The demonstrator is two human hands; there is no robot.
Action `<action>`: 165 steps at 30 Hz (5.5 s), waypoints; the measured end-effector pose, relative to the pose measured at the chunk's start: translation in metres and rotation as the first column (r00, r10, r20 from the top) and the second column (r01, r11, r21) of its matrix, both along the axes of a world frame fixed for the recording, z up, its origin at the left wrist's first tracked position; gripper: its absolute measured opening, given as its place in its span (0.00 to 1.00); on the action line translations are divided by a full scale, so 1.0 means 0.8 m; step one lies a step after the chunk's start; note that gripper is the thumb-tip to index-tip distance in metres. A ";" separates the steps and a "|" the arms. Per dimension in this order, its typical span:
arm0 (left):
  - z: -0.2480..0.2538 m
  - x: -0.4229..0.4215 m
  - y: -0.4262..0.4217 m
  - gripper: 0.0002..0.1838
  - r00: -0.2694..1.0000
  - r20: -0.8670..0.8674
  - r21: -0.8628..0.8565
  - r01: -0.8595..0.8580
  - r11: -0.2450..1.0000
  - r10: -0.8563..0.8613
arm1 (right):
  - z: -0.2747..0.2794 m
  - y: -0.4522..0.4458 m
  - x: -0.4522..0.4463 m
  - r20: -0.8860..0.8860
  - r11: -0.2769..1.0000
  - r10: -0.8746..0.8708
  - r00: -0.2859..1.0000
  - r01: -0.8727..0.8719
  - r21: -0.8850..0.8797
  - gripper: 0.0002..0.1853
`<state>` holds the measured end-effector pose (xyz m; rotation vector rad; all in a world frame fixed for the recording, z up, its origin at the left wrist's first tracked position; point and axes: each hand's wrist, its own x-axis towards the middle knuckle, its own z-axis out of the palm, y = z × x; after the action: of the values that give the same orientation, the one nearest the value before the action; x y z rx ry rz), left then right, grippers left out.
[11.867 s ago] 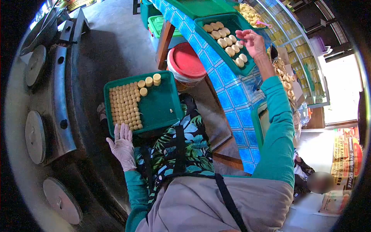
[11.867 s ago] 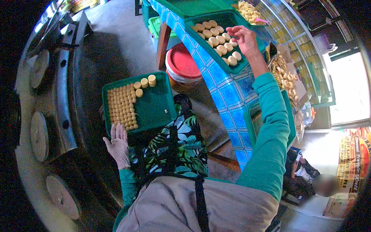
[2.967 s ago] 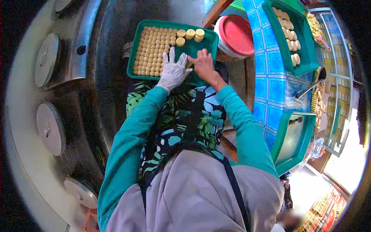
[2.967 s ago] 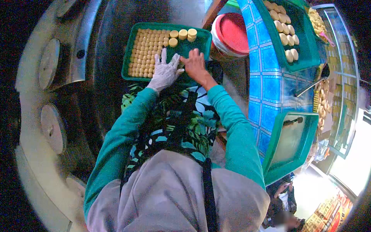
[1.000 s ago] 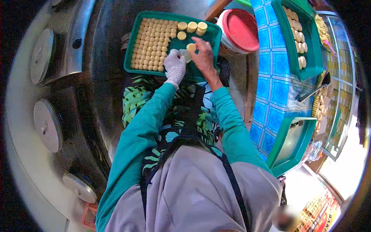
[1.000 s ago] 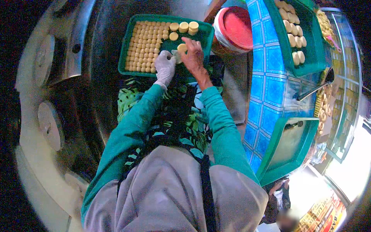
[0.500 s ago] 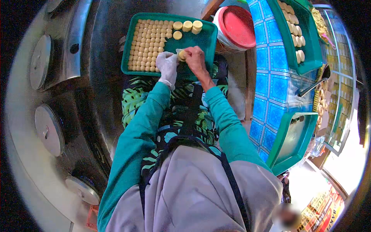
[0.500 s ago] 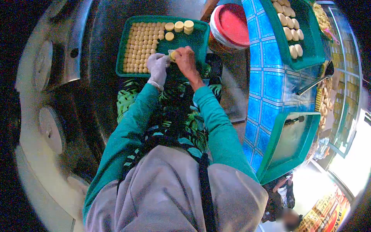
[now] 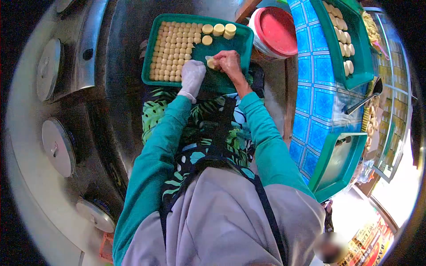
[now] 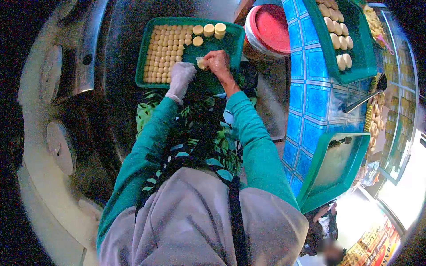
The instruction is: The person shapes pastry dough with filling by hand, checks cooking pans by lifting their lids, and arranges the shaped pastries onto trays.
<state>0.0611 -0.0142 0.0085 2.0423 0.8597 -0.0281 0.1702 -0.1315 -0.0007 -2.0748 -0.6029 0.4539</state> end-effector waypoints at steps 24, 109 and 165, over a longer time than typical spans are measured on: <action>0.026 -0.008 -0.019 0.26 0.767 0.276 -0.930 0.061 0.363 0.579 | 0.064 -0.029 -0.027 -0.421 0.920 -0.140 0.896 0.275 0.279 0.09; 0.075 -0.064 -0.043 0.16 0.841 0.154 -0.980 0.064 0.188 0.519 | 0.077 -0.055 -0.132 -0.410 0.834 -0.067 0.910 0.277 0.478 0.31; 0.066 -0.067 -0.062 0.18 0.906 0.149 -0.974 0.066 0.216 0.396 | 0.083 -0.083 -0.102 -0.412 0.922 -0.161 0.897 0.286 0.262 0.07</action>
<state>0.0078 -0.0635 0.0611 0.6453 0.5395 -0.0401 0.0882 -0.1979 0.0655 -1.6605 -0.1786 0.5679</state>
